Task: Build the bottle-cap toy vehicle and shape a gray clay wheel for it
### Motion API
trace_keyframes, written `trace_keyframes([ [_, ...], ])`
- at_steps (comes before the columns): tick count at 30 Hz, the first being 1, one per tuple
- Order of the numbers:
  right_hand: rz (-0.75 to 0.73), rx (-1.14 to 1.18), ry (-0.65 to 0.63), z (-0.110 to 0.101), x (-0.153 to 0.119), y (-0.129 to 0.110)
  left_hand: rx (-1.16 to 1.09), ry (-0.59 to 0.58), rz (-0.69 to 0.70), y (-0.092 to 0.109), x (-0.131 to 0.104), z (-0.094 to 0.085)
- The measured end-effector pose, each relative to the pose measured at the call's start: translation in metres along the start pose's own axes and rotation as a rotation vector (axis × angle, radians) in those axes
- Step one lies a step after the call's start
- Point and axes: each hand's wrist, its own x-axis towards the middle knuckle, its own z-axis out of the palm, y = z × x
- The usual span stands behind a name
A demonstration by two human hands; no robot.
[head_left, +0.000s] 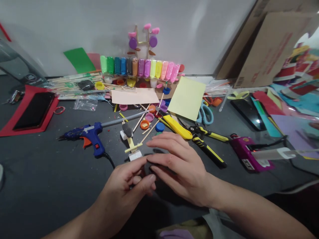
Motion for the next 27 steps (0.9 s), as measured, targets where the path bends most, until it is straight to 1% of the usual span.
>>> trace_keyframes([
  [2,-0.021,-0.014,-0.003,0.0000,-0.0001,0.0000,0.015,0.003,0.012,-0.0006,-0.0008,-0.0009],
  [5,-0.007,-0.004,0.009,0.0009,-0.0007,-0.0014,-0.058,-0.002,-0.039,-0.0030,-0.0030,-0.0024],
  [7,0.035,0.044,0.021,0.0021,-0.0009,-0.0032,-0.246,-0.032,-0.059,-0.0046,-0.0031,-0.0028],
  [10,0.124,0.140,0.041,0.0037,-0.0006,-0.0055,-0.589,-0.117,-0.064,-0.0053,0.0004,-0.0018],
  [12,0.166,0.172,0.032,0.0038,-0.0001,-0.0061,-0.667,-0.153,-0.078,-0.0045,0.0037,-0.0004],
  [14,0.175,0.174,-0.008,0.0025,0.0004,-0.0060,-0.632,-0.156,-0.103,-0.0037,0.0057,0.0007],
  [18,0.097,0.141,-0.078,-0.0028,0.0009,-0.0052,-0.539,-0.113,-0.162,-0.0047,0.0041,0.0007],
  [23,0.044,0.106,-0.063,-0.0040,0.0003,-0.0038,-0.415,-0.052,-0.179,-0.0078,0.0020,-0.0010],
  [27,0.016,0.079,-0.048,-0.0005,0.0000,-0.0033,-0.296,-0.020,-0.193,-0.0037,0.0025,0.0001],
])
